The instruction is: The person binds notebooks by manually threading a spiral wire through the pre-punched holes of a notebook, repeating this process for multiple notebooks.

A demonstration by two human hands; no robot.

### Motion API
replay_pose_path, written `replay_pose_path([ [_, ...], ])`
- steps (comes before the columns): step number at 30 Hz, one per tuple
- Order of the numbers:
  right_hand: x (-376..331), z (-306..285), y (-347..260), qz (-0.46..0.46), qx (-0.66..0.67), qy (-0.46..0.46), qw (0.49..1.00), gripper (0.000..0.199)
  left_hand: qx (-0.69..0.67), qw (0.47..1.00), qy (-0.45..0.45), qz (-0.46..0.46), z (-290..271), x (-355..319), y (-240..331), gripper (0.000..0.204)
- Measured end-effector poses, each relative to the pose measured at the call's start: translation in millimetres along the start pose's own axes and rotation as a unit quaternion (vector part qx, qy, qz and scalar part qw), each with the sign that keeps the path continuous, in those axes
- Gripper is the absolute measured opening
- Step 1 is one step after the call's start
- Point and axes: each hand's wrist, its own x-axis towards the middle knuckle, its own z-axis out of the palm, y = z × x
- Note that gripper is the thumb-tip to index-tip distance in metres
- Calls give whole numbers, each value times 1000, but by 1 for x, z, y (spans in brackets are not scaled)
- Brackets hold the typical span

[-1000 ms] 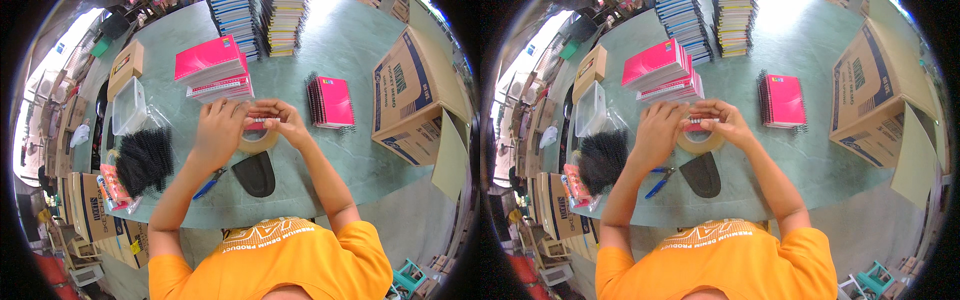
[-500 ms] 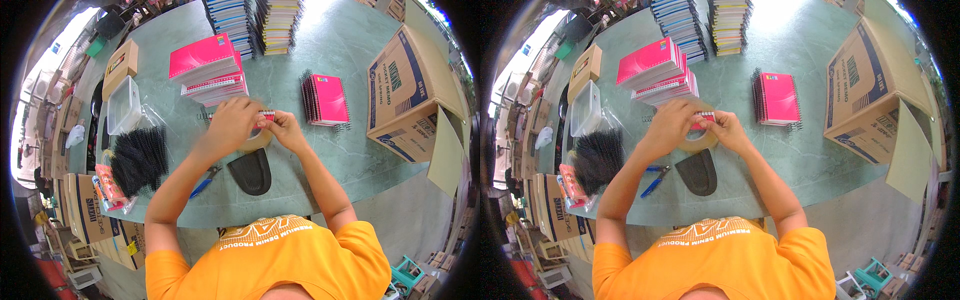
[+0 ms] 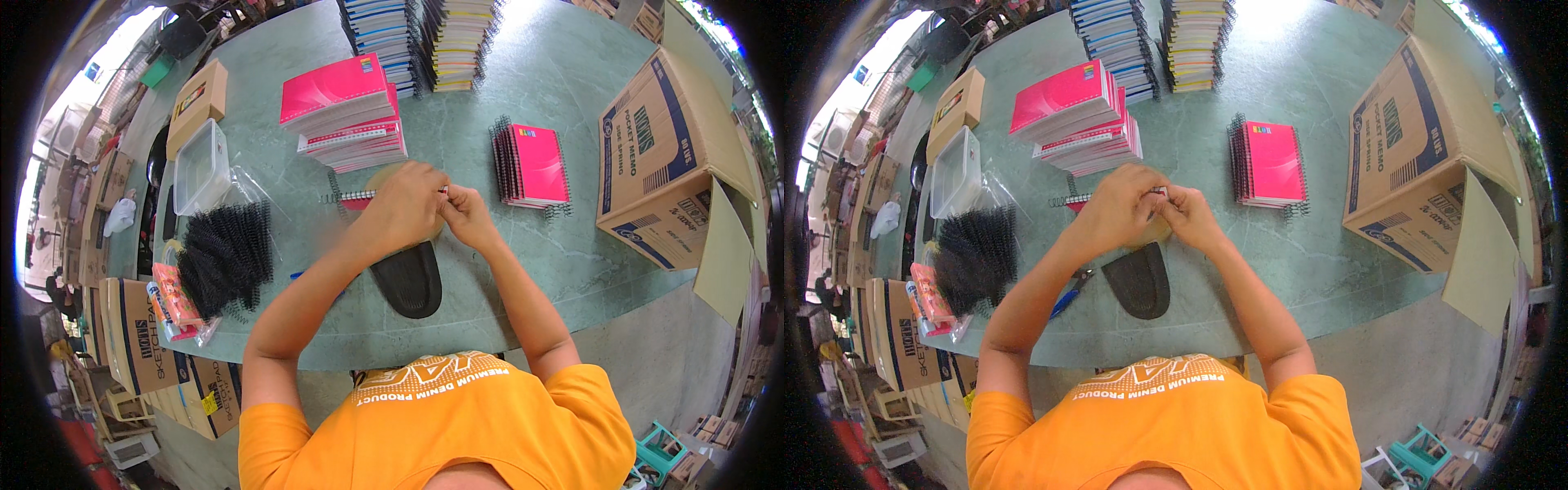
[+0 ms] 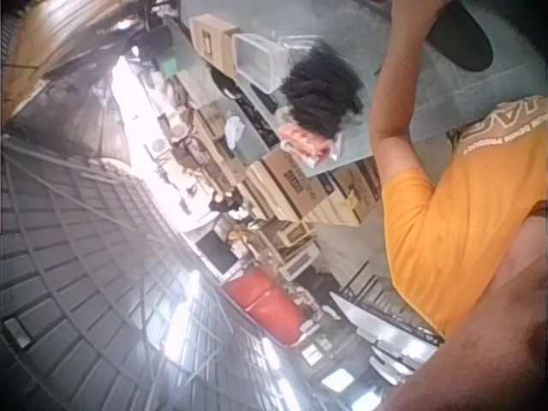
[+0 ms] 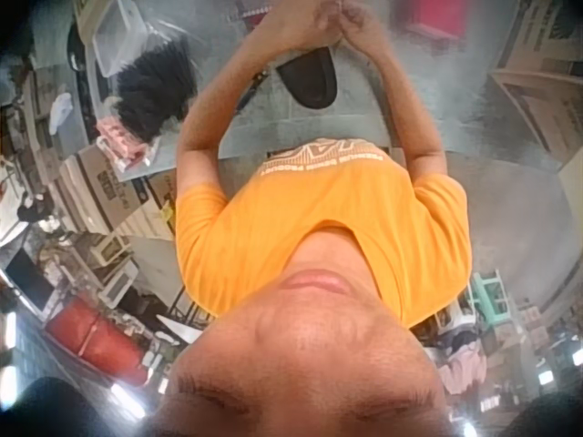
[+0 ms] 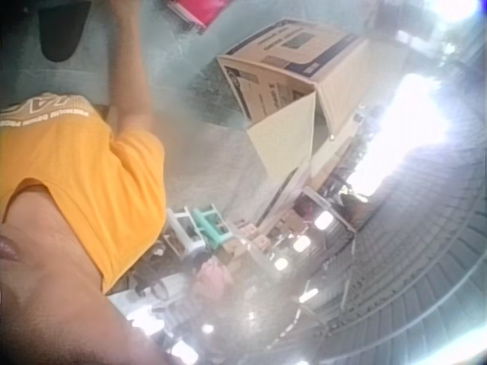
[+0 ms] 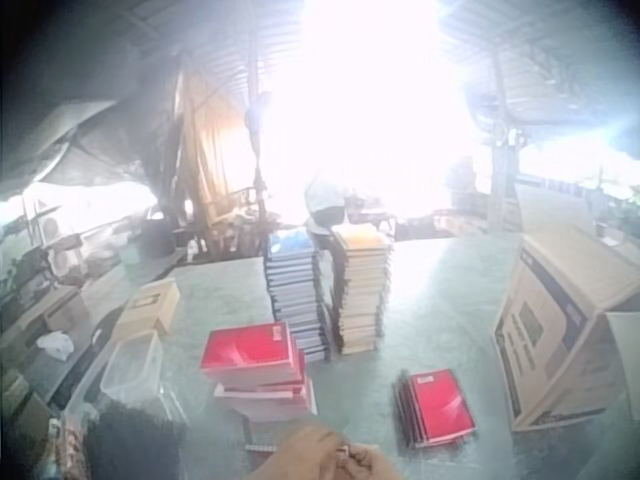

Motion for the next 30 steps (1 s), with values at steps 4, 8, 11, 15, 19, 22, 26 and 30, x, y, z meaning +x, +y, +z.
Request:
replay_pose_path([
  [4,-6,5,-12,9,22,14,1000,18,69,992,-41,-96,0,3,13,22],
  [8,-17,-3,-21,-64,-140,30,988,26,86,993,80,4,-4,-2,29,34],
  [11,-18,-30,-71,-133,-120,147,973,33,93,979,180,37,-27,-7,38,34],
  [15,-23,-86,-96,-248,-495,273,787,39,50,980,192,-14,-36,-19,31,26],
  [19,-51,-100,-60,-63,-642,140,751,43,-18,993,108,-45,-21,-33,24,21],
  [22,-57,-92,-56,-79,-669,143,725,45,-15,995,97,-29,-14,-39,19,20],
  [26,-56,-98,-63,-68,-670,127,728,45,-24,994,100,-33,-16,-36,17,18],
  [30,-58,-100,-61,-63,-661,144,734,46,-20,994,101,-29,-14,-37,16,17],
])
